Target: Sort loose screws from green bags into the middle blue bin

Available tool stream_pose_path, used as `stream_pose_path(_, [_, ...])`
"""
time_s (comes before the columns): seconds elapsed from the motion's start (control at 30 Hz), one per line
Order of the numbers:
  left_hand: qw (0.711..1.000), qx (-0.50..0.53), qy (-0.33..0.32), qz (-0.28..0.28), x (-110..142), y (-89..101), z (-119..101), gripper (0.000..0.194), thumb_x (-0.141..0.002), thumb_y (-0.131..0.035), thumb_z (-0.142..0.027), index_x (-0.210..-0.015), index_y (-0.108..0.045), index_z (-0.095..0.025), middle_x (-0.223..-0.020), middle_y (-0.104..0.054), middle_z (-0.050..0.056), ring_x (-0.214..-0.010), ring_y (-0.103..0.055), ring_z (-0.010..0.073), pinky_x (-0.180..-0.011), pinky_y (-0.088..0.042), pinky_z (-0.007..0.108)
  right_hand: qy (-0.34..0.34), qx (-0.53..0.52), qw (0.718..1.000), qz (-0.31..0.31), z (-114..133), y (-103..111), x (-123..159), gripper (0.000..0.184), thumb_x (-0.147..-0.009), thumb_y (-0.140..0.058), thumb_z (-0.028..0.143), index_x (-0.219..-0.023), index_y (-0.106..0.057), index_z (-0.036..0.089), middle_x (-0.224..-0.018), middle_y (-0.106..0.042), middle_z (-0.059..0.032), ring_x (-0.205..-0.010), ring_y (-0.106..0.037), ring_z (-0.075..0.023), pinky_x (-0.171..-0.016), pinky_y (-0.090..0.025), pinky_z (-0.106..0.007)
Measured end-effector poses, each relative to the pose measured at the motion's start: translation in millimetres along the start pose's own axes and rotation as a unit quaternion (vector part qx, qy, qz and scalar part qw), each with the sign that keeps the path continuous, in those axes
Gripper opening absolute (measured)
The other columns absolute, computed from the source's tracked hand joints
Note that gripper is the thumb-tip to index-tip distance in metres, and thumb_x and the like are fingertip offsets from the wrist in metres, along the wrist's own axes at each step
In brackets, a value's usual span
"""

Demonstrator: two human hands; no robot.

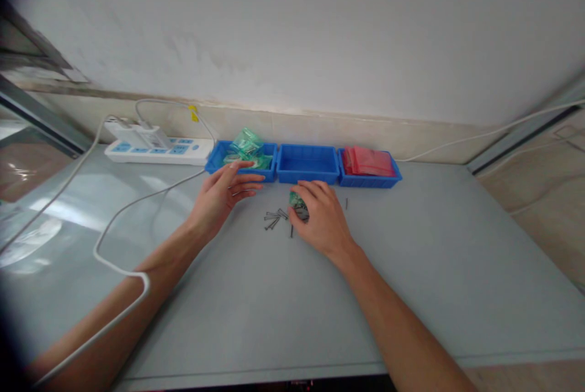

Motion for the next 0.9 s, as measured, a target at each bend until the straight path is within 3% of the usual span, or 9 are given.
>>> stream_pose_path(0.13, [0.992, -0.1, -0.042, 0.068, 7, -16.0, 1, 0.053, -0.084, -0.069, -0.065, -0.101, -0.071, -0.015, -0.082, -0.076, 0.007, -0.072, -0.07, 0.0174, -0.069, -0.056, 0.026, 0.003, 0.027, 0.999, 0.047, -1, -14, 3, 0.036, -0.09, -0.061, 0.021, -0.126, -0.069, 0.018, -0.134, -0.068, -0.0126, -0.127, -0.057, -0.0303, -0.11, -0.047, -0.05])
stream_pose_path(0.27, [0.976, -0.171, -0.064, 0.115, 13, -27.7, 3, 0.055, -0.087, -0.063, -0.068, -0.101, -0.072, -0.015, -0.081, -0.075, 0.006, -0.072, -0.069, 0.0175, -0.068, -0.055, 0.026, 0.006, 0.005, 0.999, 0.045, -2, -14, 1, 0.037, -0.089, -0.058, 0.012, -0.123, -0.07, 0.018, -0.126, -0.072, -0.0112, -0.121, -0.06, -0.0288, -0.106, -0.05, -0.048])
stream_pose_path(0.4, [0.964, -0.221, -0.082, 0.126, 15, -29.4, 3, 0.052, -0.092, -0.058, -0.065, -0.101, -0.072, -0.015, -0.081, -0.075, 0.006, -0.071, -0.07, 0.0171, -0.067, -0.055, 0.025, 0.001, -0.012, 0.999, 0.03, -5, -12, 0, 0.036, -0.089, -0.055, 0.007, -0.116, -0.074, 0.022, -0.114, -0.076, -0.0099, -0.111, -0.065, -0.0276, -0.101, -0.054, -0.047])
stream_pose_path(0.53, [0.949, -0.271, -0.122, 0.11, 15, -25.9, -1, 0.043, -0.095, -0.057, -0.057, -0.098, -0.072, -0.017, -0.08, -0.075, 0.005, -0.072, -0.071, 0.017, -0.069, -0.055, 0.024, 0.01, -0.033, 0.999, -0.016, -6, -5, 0, 0.03, -0.095, -0.054, 0.013, -0.112, -0.076, 0.023, -0.113, -0.078, -0.0093, -0.108, -0.068, -0.027, -0.101, -0.054, -0.048])
stream_pose_path(0.73, [0.911, -0.357, -0.178, 0.101, 20, -27.9, -8, 0.027, -0.094, -0.06, -0.04, -0.105, -0.073, -0.019, -0.088, -0.077, 0.005, -0.079, -0.072, 0.019, -0.072, -0.054, 0.025, 0.014, -0.085, 0.988, -0.129, 1, 24, 1, 0.026, -0.098, -0.056, 0.019, -0.114, -0.075, 0.026, -0.112, -0.078, -0.0069, -0.105, -0.071, -0.0245, -0.101, -0.055, -0.045])
stream_pose_path(0.9, [0.919, -0.329, -0.173, 0.13, 23, -33.9, -10, 0.036, -0.094, -0.062, -0.043, -0.117, -0.072, -0.018, -0.102, -0.078, 0.008, -0.091, -0.072, 0.0209, -0.077, -0.056, 0.027, -0.101, -0.242, 0.954, -0.145, -12, 23, 3, 0.021, -0.088, -0.073, 0.035, -0.106, -0.074, 0.026, -0.101, -0.079, -0.006, -0.088, -0.076, -0.0232, -0.085, -0.062, -0.04])
Point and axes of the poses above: each hand's wrist, its own x-axis away from the middle knuckle, its own y-axis out of the back of the hand, z = x × y, the point moved 8 cm from there along -x, towards the middle knuckle
